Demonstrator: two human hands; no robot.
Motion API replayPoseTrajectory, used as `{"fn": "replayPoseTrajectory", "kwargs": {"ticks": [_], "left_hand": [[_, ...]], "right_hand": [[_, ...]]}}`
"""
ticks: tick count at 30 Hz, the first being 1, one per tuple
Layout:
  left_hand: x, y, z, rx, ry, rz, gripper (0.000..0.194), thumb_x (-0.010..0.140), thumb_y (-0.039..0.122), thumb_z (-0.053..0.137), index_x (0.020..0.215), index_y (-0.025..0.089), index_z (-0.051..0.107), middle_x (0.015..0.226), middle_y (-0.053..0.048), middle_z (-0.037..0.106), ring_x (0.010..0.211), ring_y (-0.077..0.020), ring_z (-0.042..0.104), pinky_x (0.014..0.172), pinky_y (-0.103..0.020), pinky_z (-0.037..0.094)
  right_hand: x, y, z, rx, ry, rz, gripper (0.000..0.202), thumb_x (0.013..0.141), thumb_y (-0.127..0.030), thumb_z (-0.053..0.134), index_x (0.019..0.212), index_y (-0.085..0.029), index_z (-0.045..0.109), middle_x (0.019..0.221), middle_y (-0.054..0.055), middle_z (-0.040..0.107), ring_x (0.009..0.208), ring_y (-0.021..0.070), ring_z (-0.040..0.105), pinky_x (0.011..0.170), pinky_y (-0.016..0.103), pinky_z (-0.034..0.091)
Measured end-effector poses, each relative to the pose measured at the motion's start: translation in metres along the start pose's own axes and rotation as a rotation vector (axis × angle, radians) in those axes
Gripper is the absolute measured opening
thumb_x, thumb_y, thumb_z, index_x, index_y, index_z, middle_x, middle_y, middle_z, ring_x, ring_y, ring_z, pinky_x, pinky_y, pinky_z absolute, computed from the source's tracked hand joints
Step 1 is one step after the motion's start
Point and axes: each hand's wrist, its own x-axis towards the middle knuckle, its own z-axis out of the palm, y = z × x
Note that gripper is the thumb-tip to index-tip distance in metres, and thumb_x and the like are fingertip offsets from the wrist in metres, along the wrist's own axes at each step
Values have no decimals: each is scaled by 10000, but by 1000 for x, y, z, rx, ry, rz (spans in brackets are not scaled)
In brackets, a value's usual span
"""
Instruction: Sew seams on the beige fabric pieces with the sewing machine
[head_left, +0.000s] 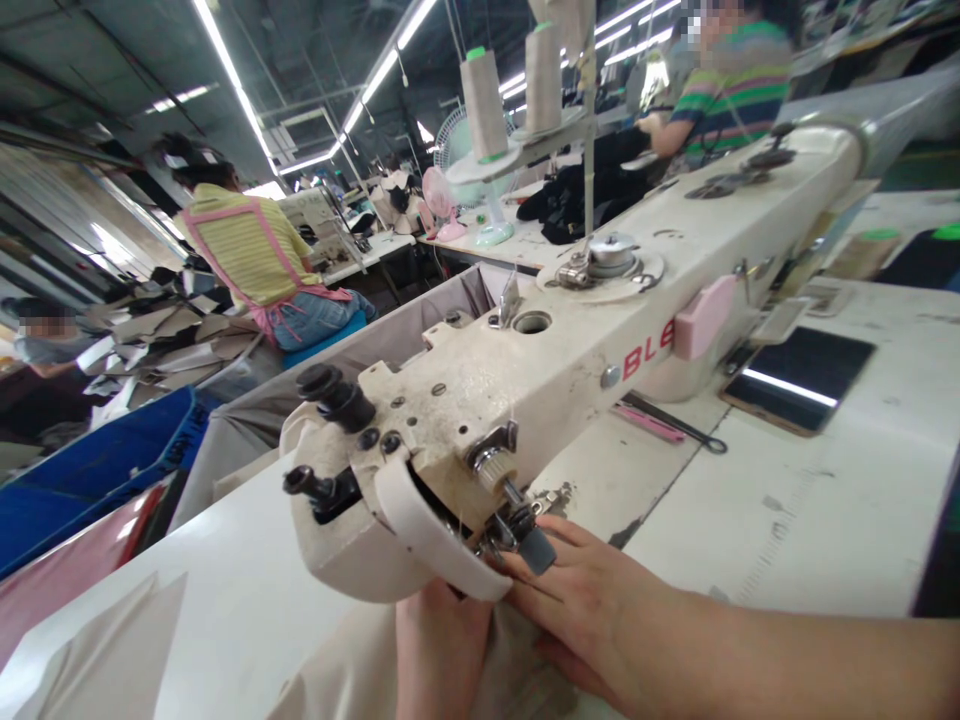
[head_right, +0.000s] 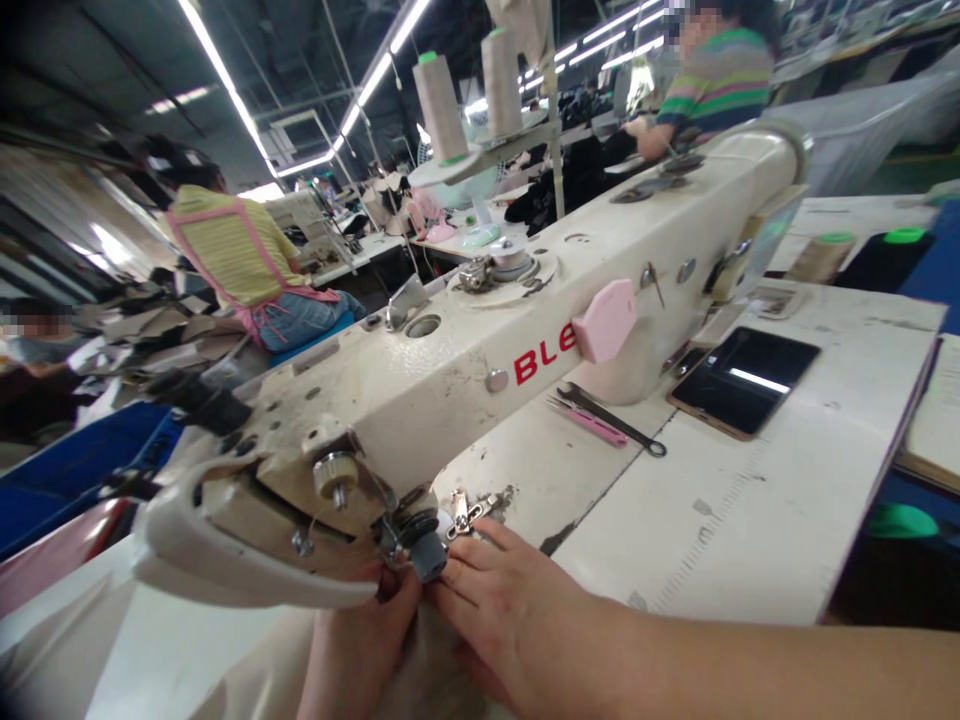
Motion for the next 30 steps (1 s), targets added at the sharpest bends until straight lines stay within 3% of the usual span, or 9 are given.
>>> {"fn": "replayPoseTrajectory", "kwargs": {"ticks": [5, 12, 16, 18, 21, 25, 27, 30], "left_hand": [[1, 3, -2, -7, -12, -25, 290, 723, 387, 472, 481, 241, 407, 426, 16, 428, 474, -175, 485, 679, -325, 450], [5, 3, 1, -45, 0, -11, 255, 698, 380, 497, 497, 224, 498, 499, -23, 550, 548, -204, 551, 795, -379, 468], [3, 3, -1, -97, -67, -75, 190, 701, 326, 509, 675, 199, 648, 701, -58, 697, 705, -234, 656, 726, -333, 505], [2, 3, 0, -87, -100, -86, 181, 710, 292, 515, 682, 183, 656, 685, -69, 707, 665, -229, 666, 626, -301, 513], [7, 0, 1, 8, -1, 52, 178, 743, 243, 525, 666, 181, 673, 588, -37, 690, 556, -193, 649, 529, -252, 501], [12, -11, -1, 118, 192, 178, 202, 785, 227, 522, 706, 183, 703, 683, -43, 717, 627, -210, 668, 546, -264, 512], [4, -16, -5, 156, 254, 203, 219, 819, 259, 515, 722, 184, 696, 722, -61, 715, 665, -225, 667, 555, -281, 509], [-22, -19, -3, 150, 275, 425, 306, 842, 442, 495, 742, 200, 654, 724, -60, 677, 666, -214, 641, 568, -299, 508]], "right_hand": [[0, 0, -1, 41, -8, 38, 286, 891, -269, 466, 1159, -173, 494, 1372, 102, 444, 1286, 242, 358, 1147, 422, 67], [2, 1, 4, 31, 67, 25, 299, 858, -255, 516, 1147, -180, 521, 1301, 78, 503, 1196, 232, 445, 1130, 424, 140], [5, 0, 0, -2, 34, 32, 286, 873, -222, 504, 1138, -139, 572, 1266, 119, 541, 1195, 267, 457, 1118, 472, 190], [6, -1, -2, -23, 36, 15, 296, 875, -205, 492, 1145, -126, 583, 1243, 132, 563, 1207, 281, 454, 1114, 486, 214], [5, 0, -1, -51, 96, -15, 285, 877, -187, 480, 1129, -140, 605, 1185, 128, 606, 1186, 281, 479, 1102, 494, 257], [7, 0, 2, -66, 67, -8, 341, 883, -174, 436, 1185, -106, 577, 1210, 140, 591, 1176, 305, 485, 1098, 539, 254], [8, 0, 2, -53, 18, 6, 365, 875, -166, 434, 1204, -76, 561, 1249, 150, 563, 1191, 318, 464, 1101, 551, 241], [7, 1, 3, 26, 44, 5, 313, 849, -126, 443, 1123, -66, 582, 1187, 152, 580, 1157, 286, 472, 1074, 472, 319]]}}
